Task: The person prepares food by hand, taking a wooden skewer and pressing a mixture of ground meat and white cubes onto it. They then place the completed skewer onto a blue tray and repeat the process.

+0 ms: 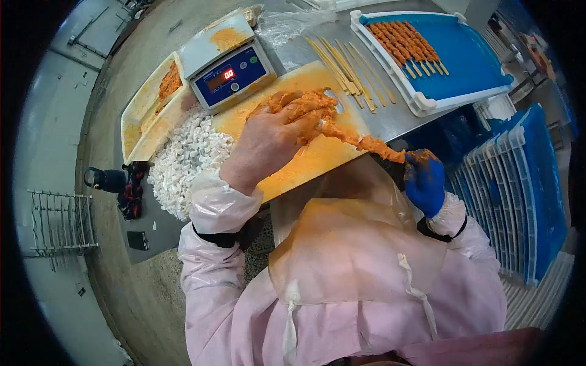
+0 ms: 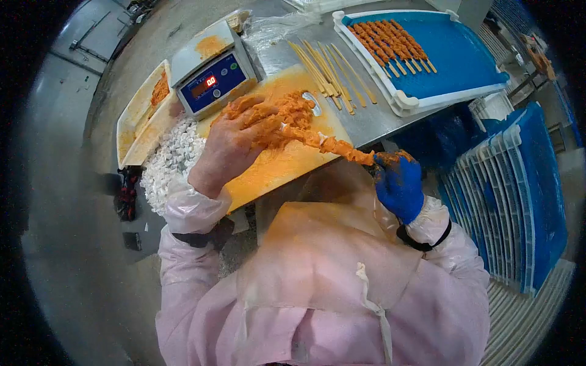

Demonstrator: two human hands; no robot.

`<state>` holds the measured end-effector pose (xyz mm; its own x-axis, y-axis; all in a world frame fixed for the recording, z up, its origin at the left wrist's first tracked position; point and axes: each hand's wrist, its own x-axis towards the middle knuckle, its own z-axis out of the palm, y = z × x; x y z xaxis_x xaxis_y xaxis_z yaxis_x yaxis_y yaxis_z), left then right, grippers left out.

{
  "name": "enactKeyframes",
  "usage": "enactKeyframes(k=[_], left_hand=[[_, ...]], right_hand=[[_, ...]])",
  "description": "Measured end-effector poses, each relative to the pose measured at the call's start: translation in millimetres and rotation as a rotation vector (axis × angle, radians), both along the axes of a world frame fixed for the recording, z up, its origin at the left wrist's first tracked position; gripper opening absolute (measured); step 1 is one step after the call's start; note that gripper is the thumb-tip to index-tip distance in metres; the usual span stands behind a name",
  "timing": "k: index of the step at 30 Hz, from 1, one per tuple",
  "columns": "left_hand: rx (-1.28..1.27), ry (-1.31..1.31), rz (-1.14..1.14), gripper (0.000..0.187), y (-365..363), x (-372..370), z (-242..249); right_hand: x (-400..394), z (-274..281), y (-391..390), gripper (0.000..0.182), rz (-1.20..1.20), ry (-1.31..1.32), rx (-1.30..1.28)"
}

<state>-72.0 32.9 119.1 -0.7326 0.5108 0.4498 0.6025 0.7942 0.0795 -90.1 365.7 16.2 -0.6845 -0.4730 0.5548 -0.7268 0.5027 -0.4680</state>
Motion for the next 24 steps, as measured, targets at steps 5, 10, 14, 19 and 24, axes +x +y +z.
enactKeyframes(k=[5,10,14,19,24], left_hand=[[0.046,0.12,0.064,0.035,17.4,4.6,4.6],[0.327,0.301,0.113,0.031,21.3,20.2,-13.6],[0.546,0.078,0.112,0.037,37.5,16.5,-51.8],[1.029,-0.639,0.104,0.041,69.0,-2.5,-62.3],[1.765,-1.001,-0.436,0.032,86.0,-16.2,-79.0]], right_hand=[[-2.0,5.9,-5.5,0.025,0.006,0.054,0.003],[0.5,-1.1,-12.3,0.021,-0.028,0.058,-0.05],[4.0,-2.6,-27.9,0.018,-0.1,-0.268,-0.303],[8.9,-9.8,-47.5,0.018,-0.086,-0.337,-0.453],[17.8,-4.0,-55.6,0.017,-0.078,-0.564,-0.518]])
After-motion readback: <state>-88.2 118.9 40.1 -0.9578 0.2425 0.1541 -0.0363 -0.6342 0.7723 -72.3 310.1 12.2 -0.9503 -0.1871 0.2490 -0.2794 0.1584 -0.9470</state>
